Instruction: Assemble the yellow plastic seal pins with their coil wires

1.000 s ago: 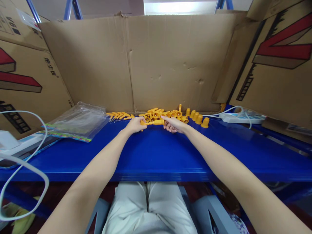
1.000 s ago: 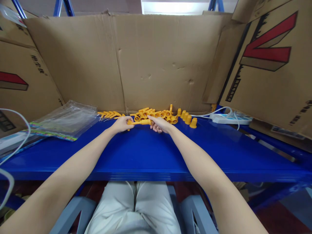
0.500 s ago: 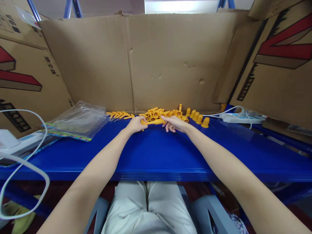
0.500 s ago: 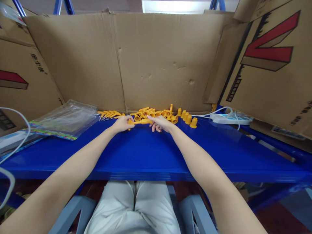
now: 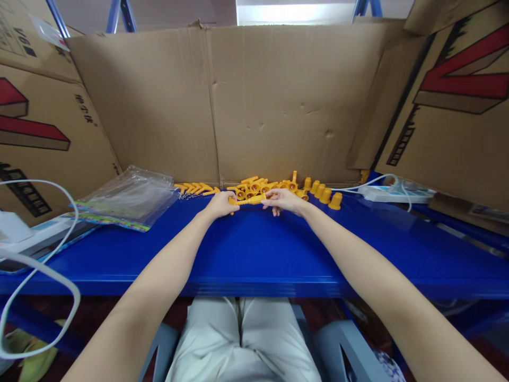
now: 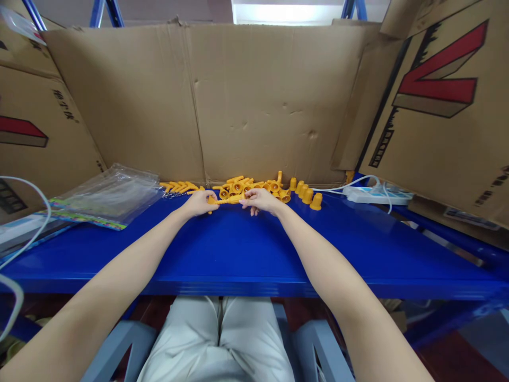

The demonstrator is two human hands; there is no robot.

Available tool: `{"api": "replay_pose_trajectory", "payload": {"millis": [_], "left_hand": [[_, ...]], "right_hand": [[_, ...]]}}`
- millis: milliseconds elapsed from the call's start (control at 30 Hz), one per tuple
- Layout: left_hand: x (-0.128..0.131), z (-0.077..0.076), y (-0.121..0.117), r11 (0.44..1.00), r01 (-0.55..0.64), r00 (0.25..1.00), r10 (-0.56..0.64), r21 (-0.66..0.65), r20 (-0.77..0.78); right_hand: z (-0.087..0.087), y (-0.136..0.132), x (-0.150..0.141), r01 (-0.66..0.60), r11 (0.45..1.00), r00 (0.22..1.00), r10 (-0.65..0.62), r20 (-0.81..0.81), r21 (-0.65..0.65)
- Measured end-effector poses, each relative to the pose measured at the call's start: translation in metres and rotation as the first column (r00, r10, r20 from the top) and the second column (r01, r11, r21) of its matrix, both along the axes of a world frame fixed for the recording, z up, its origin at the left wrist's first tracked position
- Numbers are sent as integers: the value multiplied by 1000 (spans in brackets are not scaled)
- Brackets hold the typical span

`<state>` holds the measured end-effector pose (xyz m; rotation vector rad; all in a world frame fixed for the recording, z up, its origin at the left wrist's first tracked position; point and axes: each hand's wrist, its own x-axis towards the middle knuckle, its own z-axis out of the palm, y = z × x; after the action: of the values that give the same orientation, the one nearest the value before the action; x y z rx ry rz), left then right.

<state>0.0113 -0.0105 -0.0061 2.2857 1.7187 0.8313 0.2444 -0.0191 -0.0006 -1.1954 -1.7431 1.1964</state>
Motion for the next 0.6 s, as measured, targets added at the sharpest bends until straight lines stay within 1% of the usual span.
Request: {"api": "replay_pose_trajectory", "payload": {"millis": [100, 200, 400, 600], "left_hand": [[0, 0, 0, 1000, 0, 1000, 0, 1, -23], [0, 0, -1, 1000, 2, 999, -2, 5, -48], [0, 4, -4, 1000, -11, 999, 12, 27, -32], [0, 4, -3, 1000, -15, 1000, 15, 5, 12]], "right_hand": [[-1, -1, 0, -35, 999, 999, 34, 26, 25], [-2, -2, -1, -62, 998, 998, 61, 31, 23], [-5, -1, -4, -23, 1000, 999, 24, -38, 11], [-7, 1, -7, 8, 998, 997, -12, -77, -55]]}}
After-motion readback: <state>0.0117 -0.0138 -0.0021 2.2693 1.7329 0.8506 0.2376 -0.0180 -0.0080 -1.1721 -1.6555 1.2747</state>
